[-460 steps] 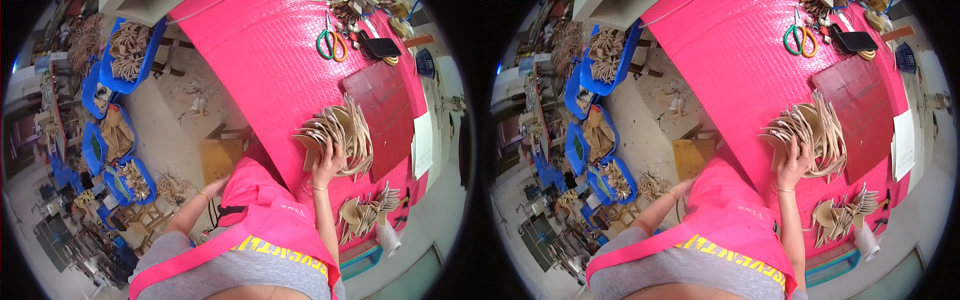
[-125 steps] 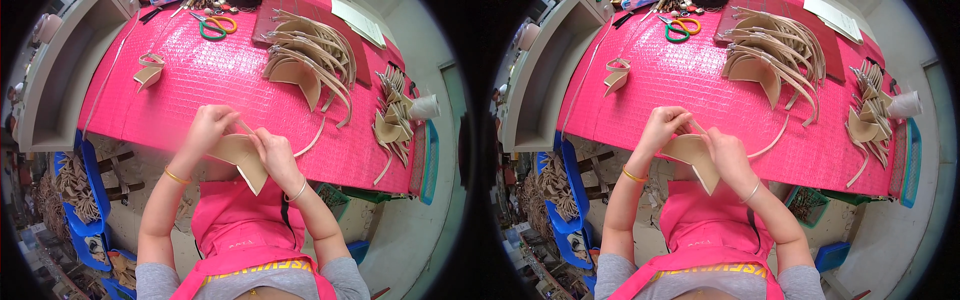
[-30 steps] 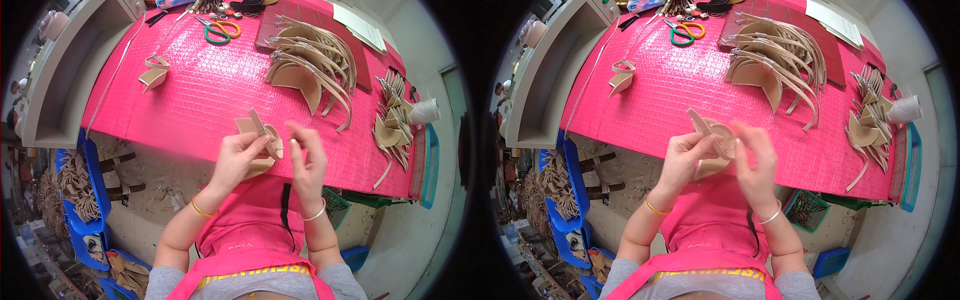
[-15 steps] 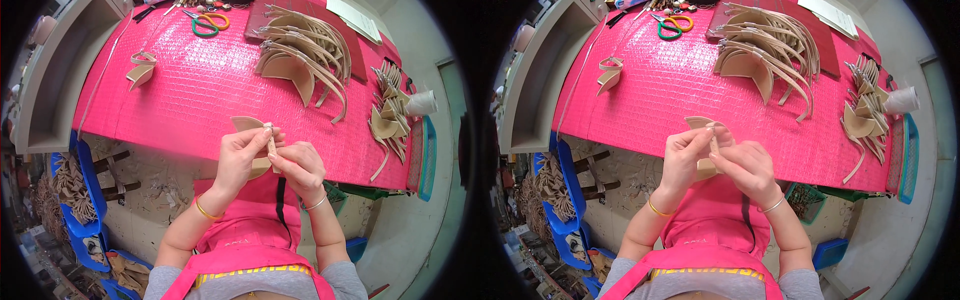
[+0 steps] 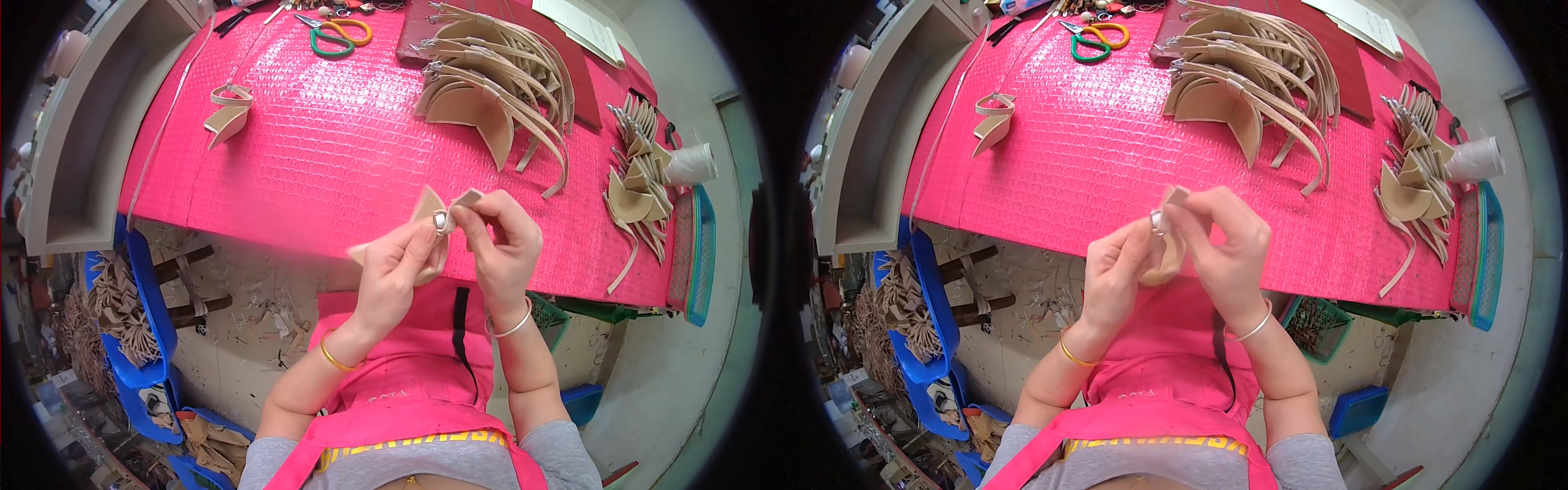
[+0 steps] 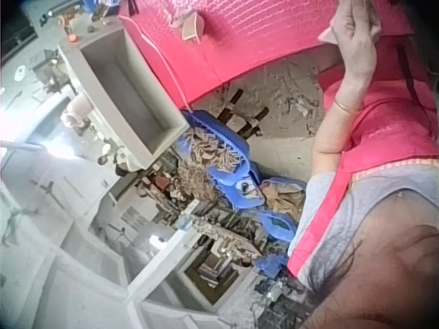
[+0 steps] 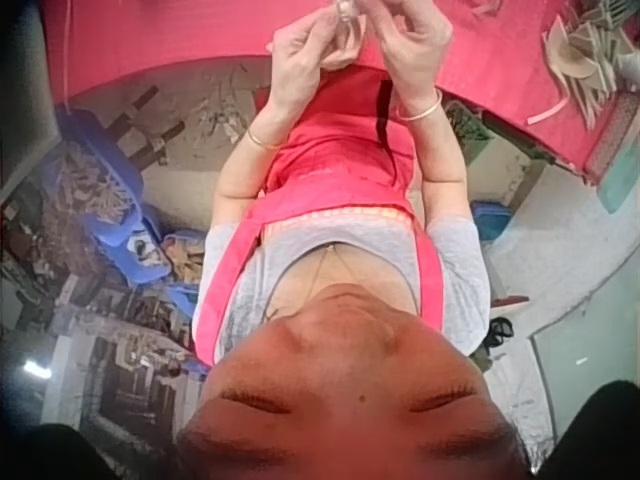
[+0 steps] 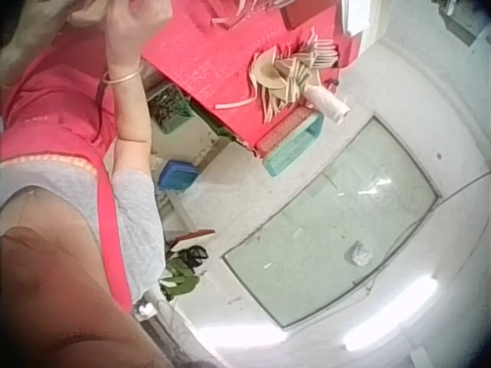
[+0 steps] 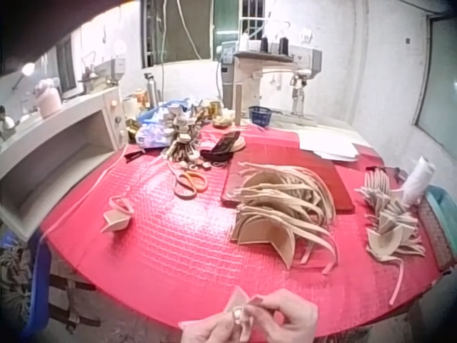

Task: Sorting and preparing leather or synthetic shoe upper components for production.

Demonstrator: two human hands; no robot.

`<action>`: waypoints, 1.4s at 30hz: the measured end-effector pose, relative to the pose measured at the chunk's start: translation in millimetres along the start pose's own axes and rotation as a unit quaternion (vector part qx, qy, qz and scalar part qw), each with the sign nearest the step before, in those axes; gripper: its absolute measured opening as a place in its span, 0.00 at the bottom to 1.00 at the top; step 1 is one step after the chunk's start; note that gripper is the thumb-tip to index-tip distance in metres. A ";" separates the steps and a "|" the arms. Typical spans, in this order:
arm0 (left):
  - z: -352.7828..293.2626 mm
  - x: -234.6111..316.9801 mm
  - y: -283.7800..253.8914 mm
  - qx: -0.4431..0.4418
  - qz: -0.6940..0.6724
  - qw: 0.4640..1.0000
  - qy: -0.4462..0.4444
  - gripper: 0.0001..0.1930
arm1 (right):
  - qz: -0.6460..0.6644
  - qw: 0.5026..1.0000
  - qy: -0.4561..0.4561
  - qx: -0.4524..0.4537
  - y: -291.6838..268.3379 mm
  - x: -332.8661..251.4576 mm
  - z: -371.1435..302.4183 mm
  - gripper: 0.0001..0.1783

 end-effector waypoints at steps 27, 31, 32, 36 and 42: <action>-8.1 33.7 -25.6 0.062 0.141 0.986 -0.056 0.18 | 0.593 0.757 0.258 -0.100 46.1 -0.5 -16.6 0.07; -4.5 28.1 -32.2 0.052 0.295 0.954 0.026 0.15 | 0.572 0.764 0.282 -0.099 47.9 6.4 -16.7 0.09; -3.0 28.1 -33.8 0.027 0.370 0.928 0.048 0.13 | 0.572 0.764 0.282 -0.099 47.9 7.6 -17.3 0.09; -1.2 29.9 -31.5 0.023 0.475 0.874 0.098 0.07 | 0.571 0.768 0.276 -0.087 44.1 11.0 -17.8 0.08; -3.1 27.1 -28.4 0.042 0.504 0.852 0.134 0.07 | 0.534 0.808 0.243 -0.054 43.9 12.9 -17.9 0.06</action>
Point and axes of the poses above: each hand's wrist, its own z-axis towards the middle knuckle, its own y-axis out of the palm, x = y × z, the point moved 3 cm from there along z, towards the middle knuckle, and after that the axes turned 11 degrees about -x, right-handed, at the moved point
